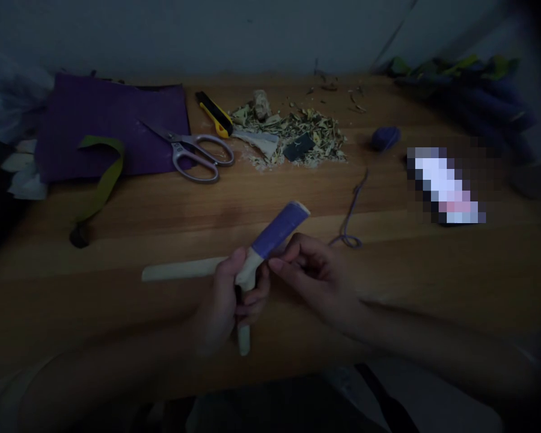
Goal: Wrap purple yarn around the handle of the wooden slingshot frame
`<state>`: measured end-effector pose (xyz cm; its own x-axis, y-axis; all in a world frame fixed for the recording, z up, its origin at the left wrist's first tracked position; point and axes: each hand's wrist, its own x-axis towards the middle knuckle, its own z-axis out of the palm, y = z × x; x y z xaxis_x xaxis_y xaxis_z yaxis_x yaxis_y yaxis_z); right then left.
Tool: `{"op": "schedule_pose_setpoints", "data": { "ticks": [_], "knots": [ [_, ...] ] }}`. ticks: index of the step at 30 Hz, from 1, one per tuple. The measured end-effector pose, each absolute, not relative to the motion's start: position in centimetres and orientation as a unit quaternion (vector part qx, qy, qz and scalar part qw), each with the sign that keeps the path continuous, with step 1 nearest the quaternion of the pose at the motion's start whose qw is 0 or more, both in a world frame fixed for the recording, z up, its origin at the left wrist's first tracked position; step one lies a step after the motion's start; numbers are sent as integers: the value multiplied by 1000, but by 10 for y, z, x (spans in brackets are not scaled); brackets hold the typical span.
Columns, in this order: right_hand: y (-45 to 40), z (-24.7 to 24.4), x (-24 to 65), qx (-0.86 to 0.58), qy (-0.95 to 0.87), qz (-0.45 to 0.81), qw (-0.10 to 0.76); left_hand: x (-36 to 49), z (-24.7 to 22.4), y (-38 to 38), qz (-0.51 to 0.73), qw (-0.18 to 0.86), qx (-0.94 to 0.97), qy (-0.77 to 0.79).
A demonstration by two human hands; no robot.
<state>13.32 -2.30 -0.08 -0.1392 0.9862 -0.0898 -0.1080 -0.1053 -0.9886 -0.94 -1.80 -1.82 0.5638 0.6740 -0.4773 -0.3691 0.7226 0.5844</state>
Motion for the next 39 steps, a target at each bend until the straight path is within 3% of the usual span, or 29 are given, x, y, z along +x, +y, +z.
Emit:
{"op": "schedule_pose_setpoints", "data": {
  "ticks": [7, 15, 28, 39],
  "knots": [
    [-14, -4, 137, -433, -468, 616, 463, -13, -18, -13, 287, 858, 217, 367],
    [1, -1, 155, -471, -479, 654, 347, -21, -11, 2, 174, 868, 282, 370],
    [-4, 6, 156, -465, -523, 640, 317, -26, -21, -16, 232, 775, 435, 395],
    [16, -1, 170, -297, -653, 680, 152, -30, 12, -2, 34, 687, 577, 441]
  ]
}}
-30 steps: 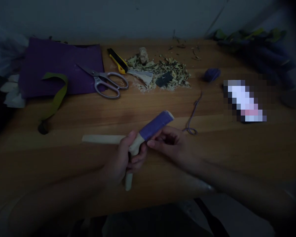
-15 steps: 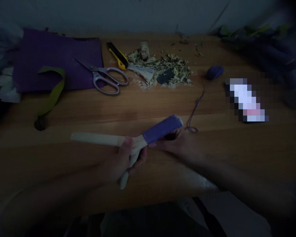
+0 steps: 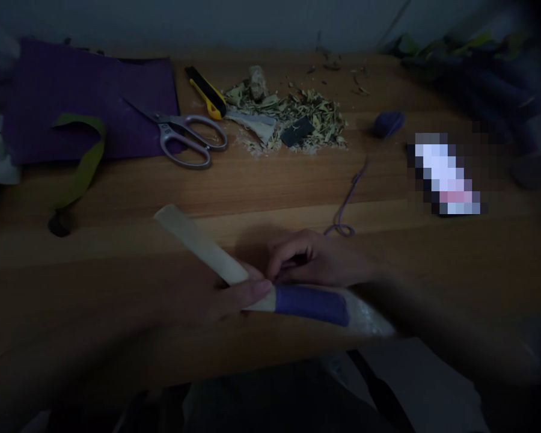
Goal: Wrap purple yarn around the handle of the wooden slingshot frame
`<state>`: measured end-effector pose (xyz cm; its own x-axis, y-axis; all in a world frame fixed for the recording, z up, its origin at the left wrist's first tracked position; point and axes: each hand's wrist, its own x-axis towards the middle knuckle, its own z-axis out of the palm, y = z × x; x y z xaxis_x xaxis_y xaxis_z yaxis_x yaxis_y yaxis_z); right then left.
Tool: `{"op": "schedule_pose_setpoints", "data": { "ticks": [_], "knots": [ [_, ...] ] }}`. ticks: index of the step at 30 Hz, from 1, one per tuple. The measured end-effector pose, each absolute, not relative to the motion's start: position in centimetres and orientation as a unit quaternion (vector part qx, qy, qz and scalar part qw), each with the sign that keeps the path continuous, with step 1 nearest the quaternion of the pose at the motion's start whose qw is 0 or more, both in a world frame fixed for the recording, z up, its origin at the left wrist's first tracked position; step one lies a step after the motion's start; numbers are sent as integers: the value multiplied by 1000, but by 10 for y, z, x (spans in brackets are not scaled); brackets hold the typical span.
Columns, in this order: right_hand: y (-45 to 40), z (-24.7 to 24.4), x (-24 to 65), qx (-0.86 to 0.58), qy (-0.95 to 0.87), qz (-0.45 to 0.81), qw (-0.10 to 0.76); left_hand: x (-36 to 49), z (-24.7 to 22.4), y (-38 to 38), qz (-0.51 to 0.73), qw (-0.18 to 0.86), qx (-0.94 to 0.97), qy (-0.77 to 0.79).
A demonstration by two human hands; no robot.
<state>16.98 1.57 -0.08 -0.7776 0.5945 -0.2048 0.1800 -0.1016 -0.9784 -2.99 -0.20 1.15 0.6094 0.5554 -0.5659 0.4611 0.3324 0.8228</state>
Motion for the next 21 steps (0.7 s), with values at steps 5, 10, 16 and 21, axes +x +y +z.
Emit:
{"op": "schedule_pose_setpoints", "data": {
  "ticks": [5, 10, 16, 21],
  "knots": [
    [16, 3, 172, -297, -699, 638, 129, -30, 13, 2, 24, 672, 634, 381],
    [12, 10, 175, -335, -731, 584, 115, -31, 15, 4, -21, 622, 682, 383],
    [8, 24, 179, -393, -754, 515, 106, -28, 17, 0, 40, 616, 629, 472],
    [4, 28, 180, -410, -775, 467, 113, -26, 17, 0, 25, 649, 599, 469]
  ]
}}
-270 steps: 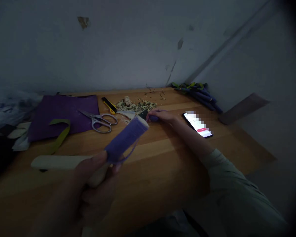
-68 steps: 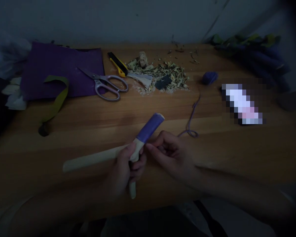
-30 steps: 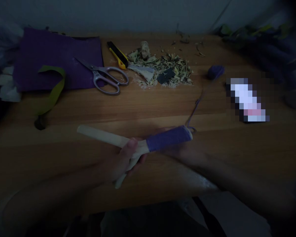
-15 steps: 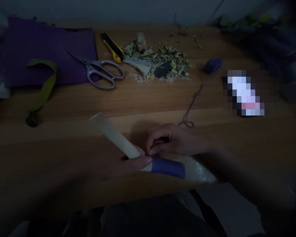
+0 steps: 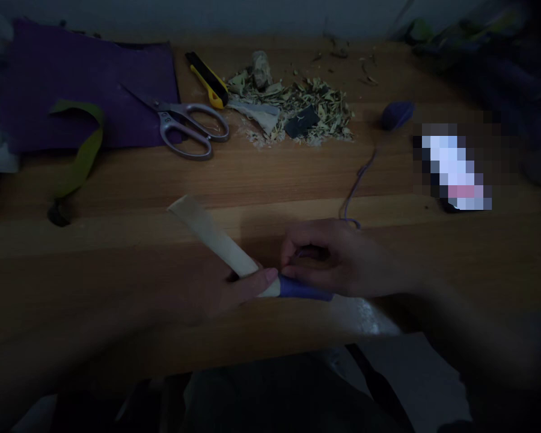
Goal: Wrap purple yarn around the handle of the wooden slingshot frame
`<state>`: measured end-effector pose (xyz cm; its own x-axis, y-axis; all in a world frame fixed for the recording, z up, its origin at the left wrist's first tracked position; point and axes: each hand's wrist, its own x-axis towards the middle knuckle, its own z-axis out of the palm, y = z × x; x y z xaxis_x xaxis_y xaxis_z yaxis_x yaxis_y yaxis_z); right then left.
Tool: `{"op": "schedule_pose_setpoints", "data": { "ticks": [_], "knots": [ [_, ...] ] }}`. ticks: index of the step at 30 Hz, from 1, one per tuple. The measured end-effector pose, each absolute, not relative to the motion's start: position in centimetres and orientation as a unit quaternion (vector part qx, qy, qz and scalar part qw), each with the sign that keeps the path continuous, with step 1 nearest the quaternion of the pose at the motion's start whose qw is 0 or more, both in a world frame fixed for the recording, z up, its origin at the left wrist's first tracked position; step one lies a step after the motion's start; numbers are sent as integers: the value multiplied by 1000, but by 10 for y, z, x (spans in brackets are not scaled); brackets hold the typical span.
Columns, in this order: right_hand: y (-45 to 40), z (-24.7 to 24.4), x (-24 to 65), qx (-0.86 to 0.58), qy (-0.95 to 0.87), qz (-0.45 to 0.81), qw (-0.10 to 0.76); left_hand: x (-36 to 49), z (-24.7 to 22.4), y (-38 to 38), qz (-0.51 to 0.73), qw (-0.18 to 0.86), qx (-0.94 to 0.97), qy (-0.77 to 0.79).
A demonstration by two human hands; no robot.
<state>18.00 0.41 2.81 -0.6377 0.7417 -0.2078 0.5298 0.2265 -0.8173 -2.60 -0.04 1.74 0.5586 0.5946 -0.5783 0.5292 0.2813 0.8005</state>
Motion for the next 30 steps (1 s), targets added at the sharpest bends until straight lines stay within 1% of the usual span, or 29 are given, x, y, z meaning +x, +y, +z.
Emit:
{"op": "schedule_pose_setpoints", "data": {
  "ticks": [4, 7, 16, 19, 22, 25, 28, 30],
  "knots": [
    [0, 27, 179, -413, -769, 465, 146, -25, 15, 0, 23, 674, 574, 465],
    [-2, 26, 178, -421, -774, 442, 170, -23, 14, -1, 35, 667, 573, 476],
    [-5, 21, 174, -393, -838, 292, 241, -20, 9, -6, 126, 601, 598, 514],
    [-6, 21, 174, -387, -858, 238, 239, -20, 7, -7, 156, 594, 583, 532],
    [-6, 21, 173, -380, -870, 206, 237, -18, 8, -7, 139, 604, 563, 547],
    [-7, 19, 170, -359, -877, 169, 271, -18, 11, -7, 115, 619, 548, 551],
    [-10, 14, 167, -356, -877, 140, 292, -18, 12, -7, 125, 628, 539, 547],
    [-14, 10, 165, -369, -870, 142, 295, -18, 11, -7, 143, 641, 529, 538]
  ]
}}
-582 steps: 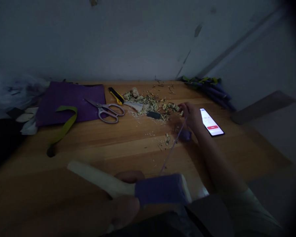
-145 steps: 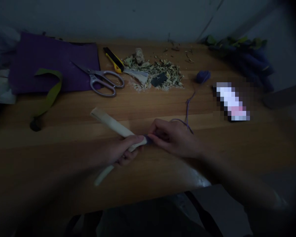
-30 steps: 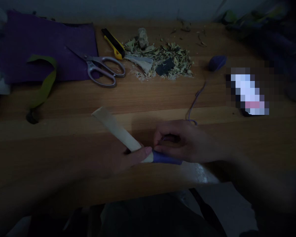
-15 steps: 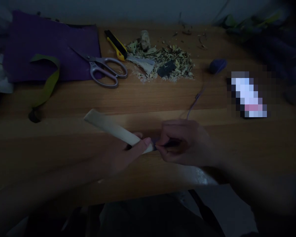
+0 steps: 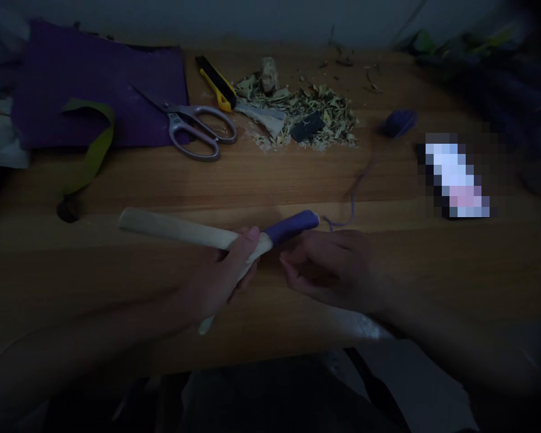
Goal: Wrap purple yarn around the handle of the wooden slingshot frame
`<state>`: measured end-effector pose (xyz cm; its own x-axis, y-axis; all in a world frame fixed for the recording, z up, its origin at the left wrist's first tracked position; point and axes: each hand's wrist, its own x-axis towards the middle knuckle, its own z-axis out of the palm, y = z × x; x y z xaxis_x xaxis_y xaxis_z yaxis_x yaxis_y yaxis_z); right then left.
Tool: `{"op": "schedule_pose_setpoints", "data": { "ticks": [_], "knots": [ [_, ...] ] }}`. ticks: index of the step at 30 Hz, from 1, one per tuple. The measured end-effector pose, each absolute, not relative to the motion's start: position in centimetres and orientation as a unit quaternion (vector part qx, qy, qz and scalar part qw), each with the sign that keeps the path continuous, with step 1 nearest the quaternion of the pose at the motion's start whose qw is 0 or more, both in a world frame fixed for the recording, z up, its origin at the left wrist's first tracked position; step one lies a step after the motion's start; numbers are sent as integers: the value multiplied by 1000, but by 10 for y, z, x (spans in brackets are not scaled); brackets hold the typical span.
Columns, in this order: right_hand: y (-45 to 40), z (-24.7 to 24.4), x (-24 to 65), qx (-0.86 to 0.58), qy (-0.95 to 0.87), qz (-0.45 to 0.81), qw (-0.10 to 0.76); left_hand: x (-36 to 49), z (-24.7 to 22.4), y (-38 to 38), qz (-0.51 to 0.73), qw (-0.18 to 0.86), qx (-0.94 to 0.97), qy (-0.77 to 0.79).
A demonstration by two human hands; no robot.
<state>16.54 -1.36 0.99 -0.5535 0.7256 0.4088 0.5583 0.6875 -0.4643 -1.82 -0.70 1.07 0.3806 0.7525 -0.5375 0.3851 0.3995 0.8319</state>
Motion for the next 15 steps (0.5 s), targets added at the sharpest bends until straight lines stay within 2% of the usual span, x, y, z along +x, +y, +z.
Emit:
{"op": "schedule_pose_setpoints", "data": {
  "ticks": [4, 10, 15],
  "knots": [
    [-21, 5, 160, -417, -824, 201, 327, -19, 3, -5, 186, 674, 483, 527],
    [-28, 2, 148, -513, -651, 395, 396, -22, -5, -1, 209, 742, 415, 483],
    [-27, 1, 141, -525, -540, 517, 406, -22, -5, -1, 202, 778, 392, 446]
  ]
}}
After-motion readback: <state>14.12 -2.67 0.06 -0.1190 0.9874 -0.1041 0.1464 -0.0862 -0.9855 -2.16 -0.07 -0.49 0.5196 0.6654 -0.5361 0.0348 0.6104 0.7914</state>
